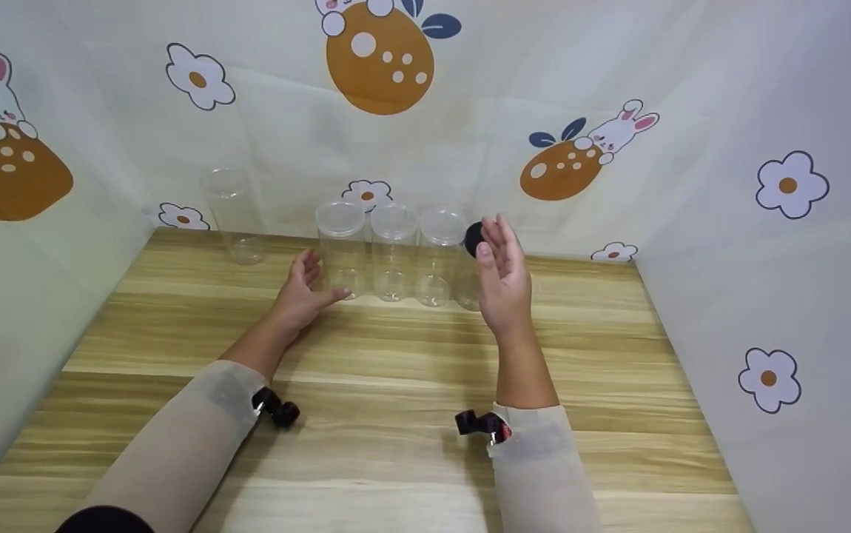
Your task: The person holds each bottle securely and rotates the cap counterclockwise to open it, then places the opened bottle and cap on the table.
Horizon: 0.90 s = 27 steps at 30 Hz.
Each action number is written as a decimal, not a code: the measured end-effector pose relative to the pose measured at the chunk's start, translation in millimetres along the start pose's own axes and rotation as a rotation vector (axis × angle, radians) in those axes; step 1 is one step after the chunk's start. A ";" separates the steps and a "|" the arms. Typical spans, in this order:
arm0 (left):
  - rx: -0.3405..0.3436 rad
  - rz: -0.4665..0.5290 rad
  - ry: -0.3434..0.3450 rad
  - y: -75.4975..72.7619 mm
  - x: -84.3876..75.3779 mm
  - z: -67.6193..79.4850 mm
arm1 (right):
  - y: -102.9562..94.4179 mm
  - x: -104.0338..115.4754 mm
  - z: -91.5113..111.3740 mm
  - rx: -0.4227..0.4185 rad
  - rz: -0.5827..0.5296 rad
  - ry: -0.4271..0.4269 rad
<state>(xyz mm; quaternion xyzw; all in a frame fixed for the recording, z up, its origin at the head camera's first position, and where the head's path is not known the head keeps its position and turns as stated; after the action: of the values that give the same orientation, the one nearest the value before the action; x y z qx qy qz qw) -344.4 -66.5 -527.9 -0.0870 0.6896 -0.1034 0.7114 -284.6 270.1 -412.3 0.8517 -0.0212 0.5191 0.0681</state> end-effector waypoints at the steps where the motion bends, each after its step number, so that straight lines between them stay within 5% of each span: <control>1: 0.001 0.018 0.002 2.3 -0.9 -2.0 | 1.7 0.9 0.2 0.008 0.003 0.000; 15: 0.006 0.054 -0.005 22.2 -6.5 -17.2 | 8.5 5.8 2.8 0.048 -0.031 -0.030; 19: 0.017 0.077 0.000 19.5 -8.1 -13.9 | 9.7 6.6 3.1 0.046 -0.033 -0.023; 27: -0.057 -0.059 0.036 0.1 -19.1 5.6 | 13.0 12.2 3.8 0.050 -0.062 -0.003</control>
<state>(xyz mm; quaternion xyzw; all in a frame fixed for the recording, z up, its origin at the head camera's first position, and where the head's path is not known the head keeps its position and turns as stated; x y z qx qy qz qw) -339.3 -61.4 -509.3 -0.1256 0.7022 -0.1062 0.6927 -277.0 257.2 -402.0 0.8542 0.0182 0.5157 0.0630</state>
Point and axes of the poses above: each hand's wrist, its own z-axis away from the middle knuckle, its own y-axis out of the palm, x = y × z, the point moved 3 cm from there along -z, towards the middle knuckle, and after that the axes turned 4 degrees about -z, right-handed, at the moved point
